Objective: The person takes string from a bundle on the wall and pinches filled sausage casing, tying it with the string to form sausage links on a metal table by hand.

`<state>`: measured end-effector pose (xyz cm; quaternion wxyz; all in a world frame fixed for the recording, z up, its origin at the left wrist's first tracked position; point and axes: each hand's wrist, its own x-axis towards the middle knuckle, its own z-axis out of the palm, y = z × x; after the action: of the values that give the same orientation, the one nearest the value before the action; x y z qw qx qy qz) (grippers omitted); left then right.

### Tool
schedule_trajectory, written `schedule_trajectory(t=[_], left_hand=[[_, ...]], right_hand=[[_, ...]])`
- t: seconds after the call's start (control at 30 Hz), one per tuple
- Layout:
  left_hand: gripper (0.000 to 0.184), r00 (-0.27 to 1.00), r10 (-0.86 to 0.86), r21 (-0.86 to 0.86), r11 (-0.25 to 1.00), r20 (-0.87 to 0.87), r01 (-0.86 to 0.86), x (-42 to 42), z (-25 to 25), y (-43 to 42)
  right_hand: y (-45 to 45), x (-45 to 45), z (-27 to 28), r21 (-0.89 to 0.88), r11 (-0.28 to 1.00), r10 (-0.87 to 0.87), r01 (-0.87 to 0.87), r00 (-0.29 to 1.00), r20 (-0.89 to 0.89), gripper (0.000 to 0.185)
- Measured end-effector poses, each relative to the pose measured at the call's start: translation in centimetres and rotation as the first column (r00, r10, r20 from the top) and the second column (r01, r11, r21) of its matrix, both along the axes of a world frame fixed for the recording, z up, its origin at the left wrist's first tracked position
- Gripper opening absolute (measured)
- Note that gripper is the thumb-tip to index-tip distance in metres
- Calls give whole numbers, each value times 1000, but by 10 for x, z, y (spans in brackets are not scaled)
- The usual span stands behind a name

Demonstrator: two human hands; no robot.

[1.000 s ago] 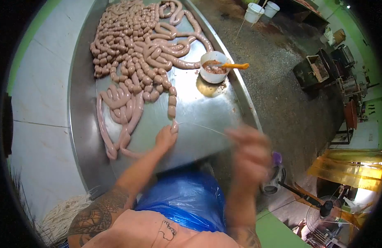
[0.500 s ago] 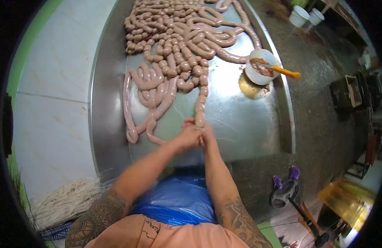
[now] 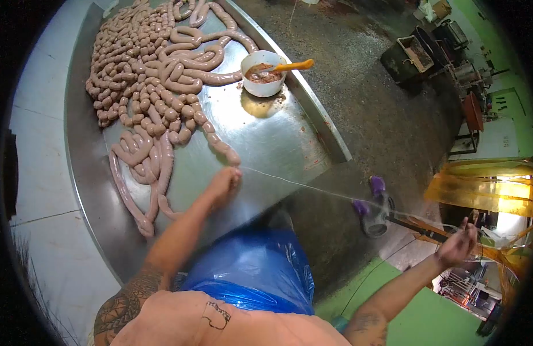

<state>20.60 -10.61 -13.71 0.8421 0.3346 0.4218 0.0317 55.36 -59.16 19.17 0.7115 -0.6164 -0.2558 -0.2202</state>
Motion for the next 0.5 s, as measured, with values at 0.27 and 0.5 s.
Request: schedule_trajectory(t=[0.27,0.5], left_hand=[[43,782,-39,783,-66,-622,619,-24,-6,-35],[29,967,47,836,514,-251,193,-16,28,-46]], right_hand=[[366,-224,-182,-280,364,768,-888,457,-449,27],[399,-251,-344,600,435,446,-671,-419,-791,41]])
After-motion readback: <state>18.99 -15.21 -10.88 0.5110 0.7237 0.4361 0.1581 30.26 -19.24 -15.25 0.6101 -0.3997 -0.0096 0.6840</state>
